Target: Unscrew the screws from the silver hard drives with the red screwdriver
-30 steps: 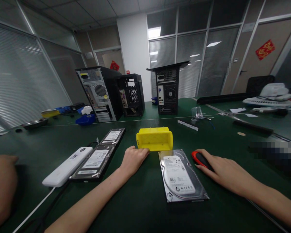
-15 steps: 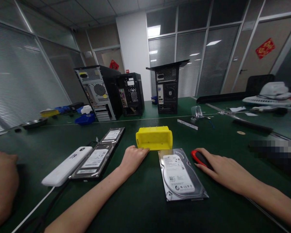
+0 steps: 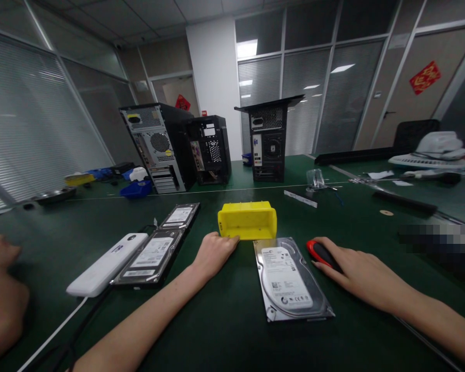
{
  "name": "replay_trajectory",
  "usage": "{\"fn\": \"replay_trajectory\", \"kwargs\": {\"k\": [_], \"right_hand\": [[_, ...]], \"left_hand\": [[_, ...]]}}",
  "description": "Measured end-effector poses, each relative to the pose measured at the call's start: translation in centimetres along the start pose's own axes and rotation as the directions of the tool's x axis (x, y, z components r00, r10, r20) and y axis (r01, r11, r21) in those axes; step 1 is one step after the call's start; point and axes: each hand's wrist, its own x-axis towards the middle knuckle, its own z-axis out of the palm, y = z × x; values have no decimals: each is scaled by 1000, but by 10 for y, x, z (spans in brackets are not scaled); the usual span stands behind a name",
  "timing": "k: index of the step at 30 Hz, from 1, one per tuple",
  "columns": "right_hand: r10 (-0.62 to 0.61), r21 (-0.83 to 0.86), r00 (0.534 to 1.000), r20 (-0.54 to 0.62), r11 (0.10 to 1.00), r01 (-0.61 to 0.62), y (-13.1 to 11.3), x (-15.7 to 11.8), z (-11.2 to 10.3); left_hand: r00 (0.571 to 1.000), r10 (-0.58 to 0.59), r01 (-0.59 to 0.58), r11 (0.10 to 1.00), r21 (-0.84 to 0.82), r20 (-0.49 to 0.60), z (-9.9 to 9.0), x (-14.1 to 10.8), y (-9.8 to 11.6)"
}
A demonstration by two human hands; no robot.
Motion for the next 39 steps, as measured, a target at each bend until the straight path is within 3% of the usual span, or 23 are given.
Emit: {"fn": "replay_trajectory", "kwargs": {"k": [18, 32, 39], "right_hand": [[-1, -18, 1000, 2, 1000, 1, -1, -1, -1], [-35, -19, 999, -30, 999, 34, -3, -3, -3], [-25, -18, 999, -22, 1000, 24, -3, -3, -3]], "left_hand": [[988, -114, 93, 977, -194, -101, -3, -4, 1], [983, -113, 78, 969, -232, -143, -7, -5, 3], [983, -43, 5, 977, -212, -177, -5, -5, 2]]}}
